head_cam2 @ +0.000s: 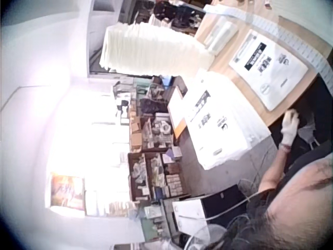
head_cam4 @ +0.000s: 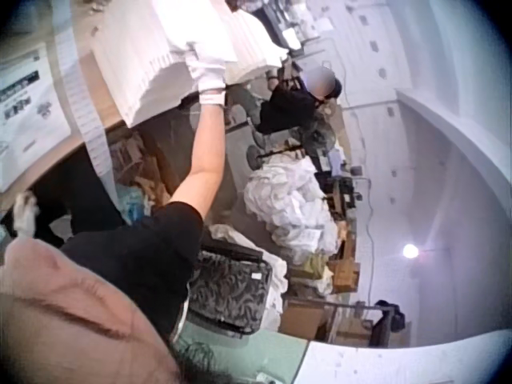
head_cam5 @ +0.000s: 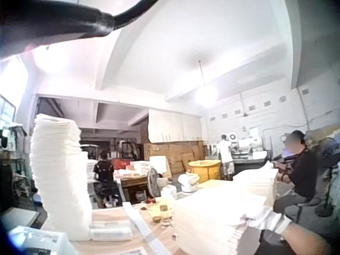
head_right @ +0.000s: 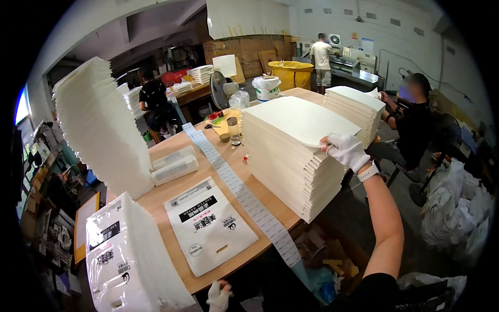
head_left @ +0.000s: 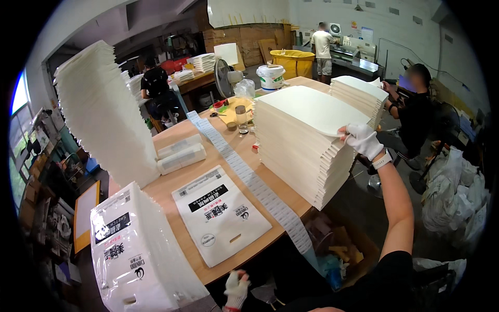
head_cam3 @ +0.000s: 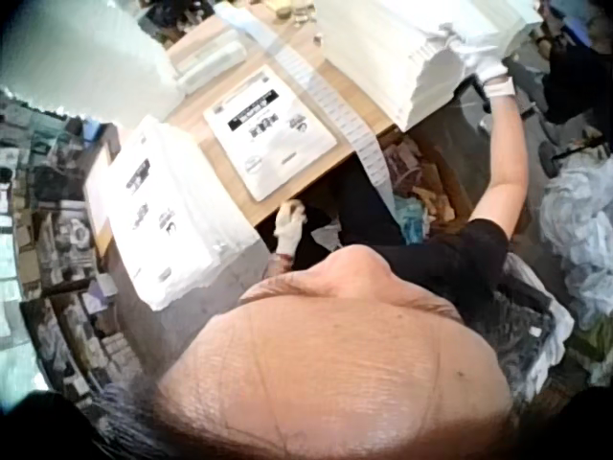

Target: The person repeatedly picks stacks of white paper from a table and places them into white plastic bags labeled 'Sketch Paper'. The person then seals the bags and stacks them on the table. The task is performed continuously throughout the clip.

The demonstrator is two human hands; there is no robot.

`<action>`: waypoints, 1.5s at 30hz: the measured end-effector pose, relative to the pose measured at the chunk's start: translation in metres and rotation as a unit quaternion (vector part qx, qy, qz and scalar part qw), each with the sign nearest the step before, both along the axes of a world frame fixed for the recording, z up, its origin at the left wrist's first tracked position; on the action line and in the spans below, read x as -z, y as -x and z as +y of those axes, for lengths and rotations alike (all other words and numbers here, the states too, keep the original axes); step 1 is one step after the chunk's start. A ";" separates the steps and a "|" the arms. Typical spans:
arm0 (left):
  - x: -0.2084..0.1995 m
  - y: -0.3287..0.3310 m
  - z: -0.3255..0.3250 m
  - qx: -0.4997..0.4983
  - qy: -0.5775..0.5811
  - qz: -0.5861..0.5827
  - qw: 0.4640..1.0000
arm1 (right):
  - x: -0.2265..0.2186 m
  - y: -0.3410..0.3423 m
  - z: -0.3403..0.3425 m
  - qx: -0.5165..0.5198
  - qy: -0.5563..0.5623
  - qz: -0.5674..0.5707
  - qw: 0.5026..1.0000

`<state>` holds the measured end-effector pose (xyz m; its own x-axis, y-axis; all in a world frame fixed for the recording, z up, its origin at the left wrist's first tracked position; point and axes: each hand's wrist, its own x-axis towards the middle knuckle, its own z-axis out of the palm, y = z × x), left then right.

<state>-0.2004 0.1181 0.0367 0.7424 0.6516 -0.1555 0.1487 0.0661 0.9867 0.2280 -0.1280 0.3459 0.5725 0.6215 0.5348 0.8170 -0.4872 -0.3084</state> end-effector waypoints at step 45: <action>-0.065 -0.180 0.185 0.168 -0.199 0.248 0.933 | 0.201 0.216 0.071 -0.149 0.353 0.276 0.882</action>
<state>-0.0206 0.3031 0.1013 0.8158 0.4747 -0.3303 0.5407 -0.4234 0.7269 0.0115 -0.0569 0.1449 0.3804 0.8543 -0.3542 0.7611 -0.5067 -0.4049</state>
